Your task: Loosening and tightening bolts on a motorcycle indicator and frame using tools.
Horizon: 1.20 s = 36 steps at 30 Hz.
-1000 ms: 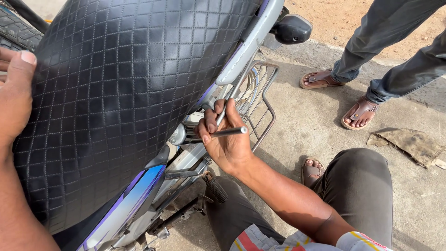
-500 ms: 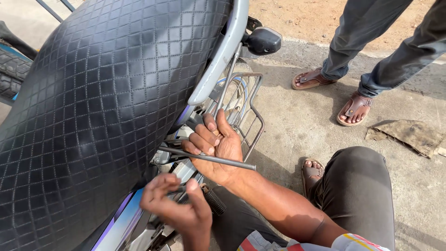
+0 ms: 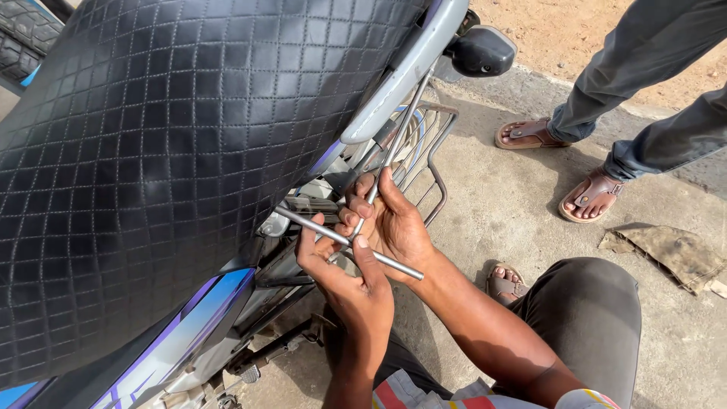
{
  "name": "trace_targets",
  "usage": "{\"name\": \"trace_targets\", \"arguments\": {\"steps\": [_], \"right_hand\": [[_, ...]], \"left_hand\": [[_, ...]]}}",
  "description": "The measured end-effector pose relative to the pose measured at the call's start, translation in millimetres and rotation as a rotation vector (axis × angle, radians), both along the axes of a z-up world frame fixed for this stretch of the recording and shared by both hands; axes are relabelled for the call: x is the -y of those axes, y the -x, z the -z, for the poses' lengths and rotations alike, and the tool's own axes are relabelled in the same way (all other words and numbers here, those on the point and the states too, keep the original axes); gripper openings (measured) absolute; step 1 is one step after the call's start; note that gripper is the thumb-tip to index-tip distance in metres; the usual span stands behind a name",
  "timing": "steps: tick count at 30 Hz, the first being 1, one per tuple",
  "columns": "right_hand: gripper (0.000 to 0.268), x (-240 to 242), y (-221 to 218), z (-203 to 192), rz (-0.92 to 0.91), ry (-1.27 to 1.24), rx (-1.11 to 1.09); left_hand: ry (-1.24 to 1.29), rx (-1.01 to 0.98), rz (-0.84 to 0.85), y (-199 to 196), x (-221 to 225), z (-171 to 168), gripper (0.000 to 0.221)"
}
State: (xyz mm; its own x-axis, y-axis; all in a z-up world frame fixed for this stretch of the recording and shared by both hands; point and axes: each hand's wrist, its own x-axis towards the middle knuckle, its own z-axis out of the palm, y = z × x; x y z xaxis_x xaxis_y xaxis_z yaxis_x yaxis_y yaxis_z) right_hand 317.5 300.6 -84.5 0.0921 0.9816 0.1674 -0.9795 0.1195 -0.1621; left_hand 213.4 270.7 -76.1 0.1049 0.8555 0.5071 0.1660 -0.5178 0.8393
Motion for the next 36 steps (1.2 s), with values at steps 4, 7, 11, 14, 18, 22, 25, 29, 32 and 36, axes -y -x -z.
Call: {"name": "trace_targets", "arguments": {"steps": [4,7,11,14,18,22,25,29,32,36], "right_hand": [[0.051,-1.9,-19.8,15.4,-0.096,-0.049,0.14],[0.05,-1.3,-37.2,23.6,-0.122,0.021,0.31],[0.051,2.5,-48.7,35.4,-0.112,0.029,0.437],[0.051,5.7,-47.4,31.4,-0.132,-0.065,0.348],[0.049,0.3,-43.5,27.8,-0.128,-0.146,0.184],[0.049,-10.4,-34.1,1.0,-0.128,-0.136,0.159],[0.046,-12.5,-26.7,-14.0,-0.102,-0.081,0.158],[0.044,-11.2,-23.4,-16.4,-0.066,-0.13,0.179],[0.043,-12.8,-23.1,-13.8,-0.036,-0.148,0.156],[0.045,-14.6,-24.9,-7.6,-0.018,-0.227,0.163]], "left_hand": [[-0.041,-0.009,-0.029,-4.1,-2.9,16.5,0.061],[-0.045,0.056,-0.015,-10.2,-2.3,33.0,0.061],[-0.071,0.139,0.007,-17.2,3.3,46.8,0.057],[-0.118,0.147,0.01,-19.5,10.3,41.3,0.044],[-0.237,0.095,-0.044,-16.9,-2.6,32.8,0.034],[-0.55,-0.19,-0.282,-1.1,-23.4,6.0,0.03],[-0.723,-0.343,-0.4,9.3,-31.5,-5.5,0.029],[-0.804,-0.304,-0.385,15.6,-33.4,-0.5,0.028],[-0.379,0.054,-0.127,20.5,-17.0,22.5,0.029],[0.183,0.491,0.193,12.7,-19.3,32.9,0.038]]}}
